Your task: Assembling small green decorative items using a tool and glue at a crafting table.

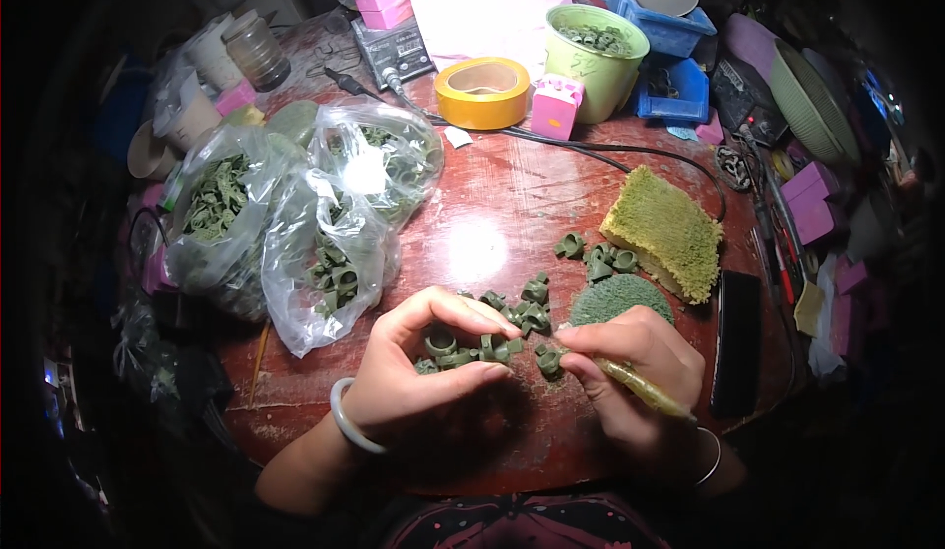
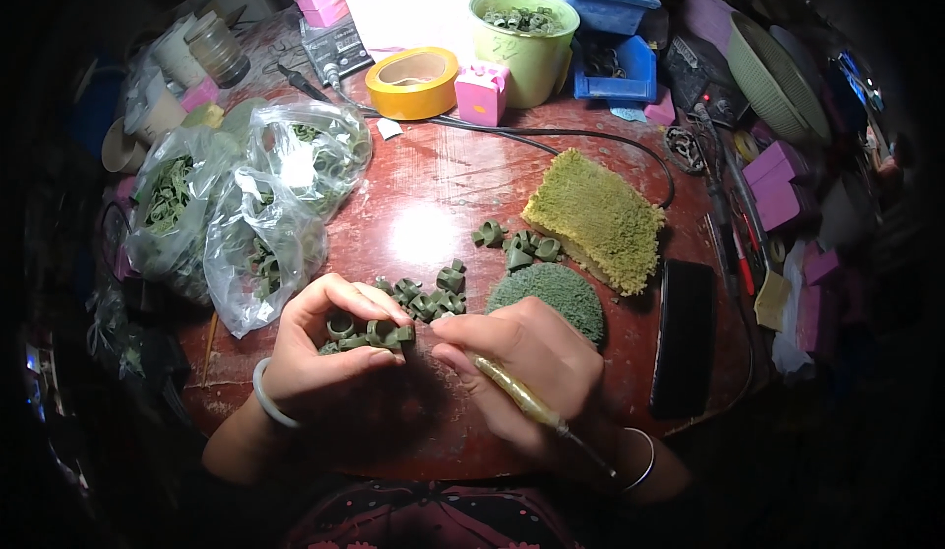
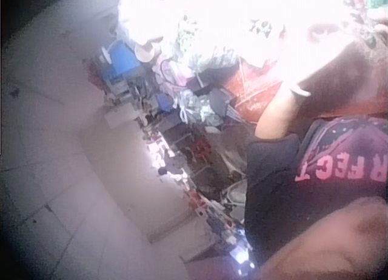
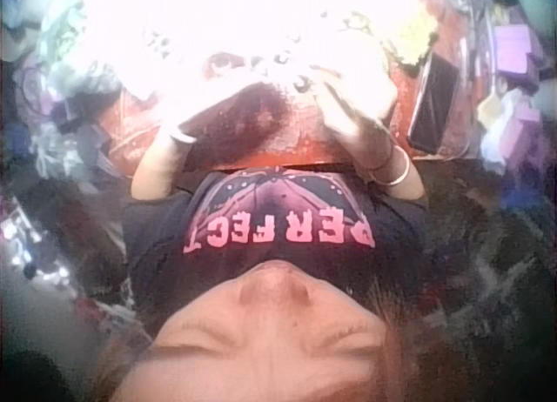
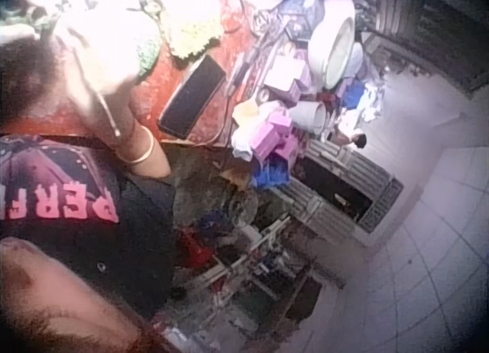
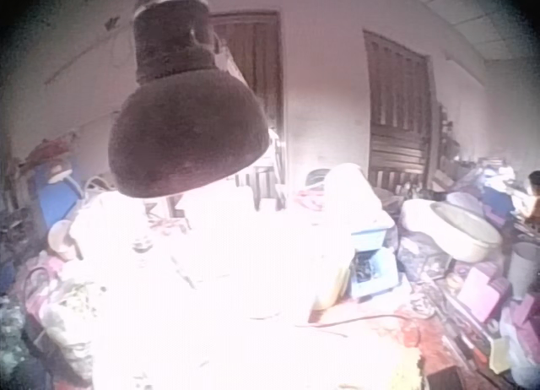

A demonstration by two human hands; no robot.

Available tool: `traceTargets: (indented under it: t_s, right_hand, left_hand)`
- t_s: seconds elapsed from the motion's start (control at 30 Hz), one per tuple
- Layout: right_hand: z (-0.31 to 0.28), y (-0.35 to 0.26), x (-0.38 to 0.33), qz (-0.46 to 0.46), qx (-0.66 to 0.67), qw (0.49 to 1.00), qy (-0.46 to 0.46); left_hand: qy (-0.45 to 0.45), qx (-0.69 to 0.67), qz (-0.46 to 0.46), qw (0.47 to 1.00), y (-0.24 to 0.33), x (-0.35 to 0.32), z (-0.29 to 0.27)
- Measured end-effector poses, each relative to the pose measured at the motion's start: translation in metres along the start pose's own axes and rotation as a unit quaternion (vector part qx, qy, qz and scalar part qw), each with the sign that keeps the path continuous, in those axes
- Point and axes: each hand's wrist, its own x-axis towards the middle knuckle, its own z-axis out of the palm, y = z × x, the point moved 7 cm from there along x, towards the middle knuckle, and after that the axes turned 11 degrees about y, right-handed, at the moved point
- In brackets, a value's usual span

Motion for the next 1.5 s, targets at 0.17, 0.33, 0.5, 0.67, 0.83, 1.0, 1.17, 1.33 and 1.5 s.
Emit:
traceTargets:
  t_s: [0.17,0.33,0.5,0.67,0.83,1.0,1.17,1.33,1.5]
  right_hand:
    - [0.009,0.001,-0.004,0.030,0.106,0.991,-0.071]
    - [0.005,0.002,-0.001,0.076,0.085,0.992,-0.054]
    - [0.010,0.000,-0.006,0.047,0.135,0.986,-0.088]
    - [0.002,0.001,-0.001,0.078,0.073,0.993,-0.055]
    - [-0.004,0.006,0.002,0.124,0.108,0.985,-0.055]
    - [0.001,0.011,-0.003,0.151,0.166,0.971,-0.082]
    - [0.006,0.000,-0.001,0.044,0.133,0.987,-0.082]
    - [0.005,0.004,-0.001,0.064,0.107,0.988,-0.086]
    - [0.011,-0.002,-0.004,0.051,0.153,0.977,-0.141]
  left_hand:
    - [-0.008,0.028,0.007,1.000,-0.001,0.001,0.001]
    - [-0.016,0.011,-0.014,1.000,-0.003,0.000,0.002]
    - [-0.019,0.024,0.009,0.999,0.001,0.000,0.004]
    - [-0.017,-0.036,-0.058,0.998,-0.004,0.000,0.006]
    - [-0.020,-0.092,-0.142,0.985,-0.010,-0.003,0.005]
    - [-0.051,-0.057,-0.168,0.983,-0.011,-0.006,0.010]
    - [-0.079,0.022,-0.137,0.987,-0.011,-0.004,0.010]
    - [-0.087,0.052,-0.121,0.987,-0.012,-0.004,0.008]
    - [-0.091,0.054,-0.076,0.991,-0.006,-0.003,0.012]
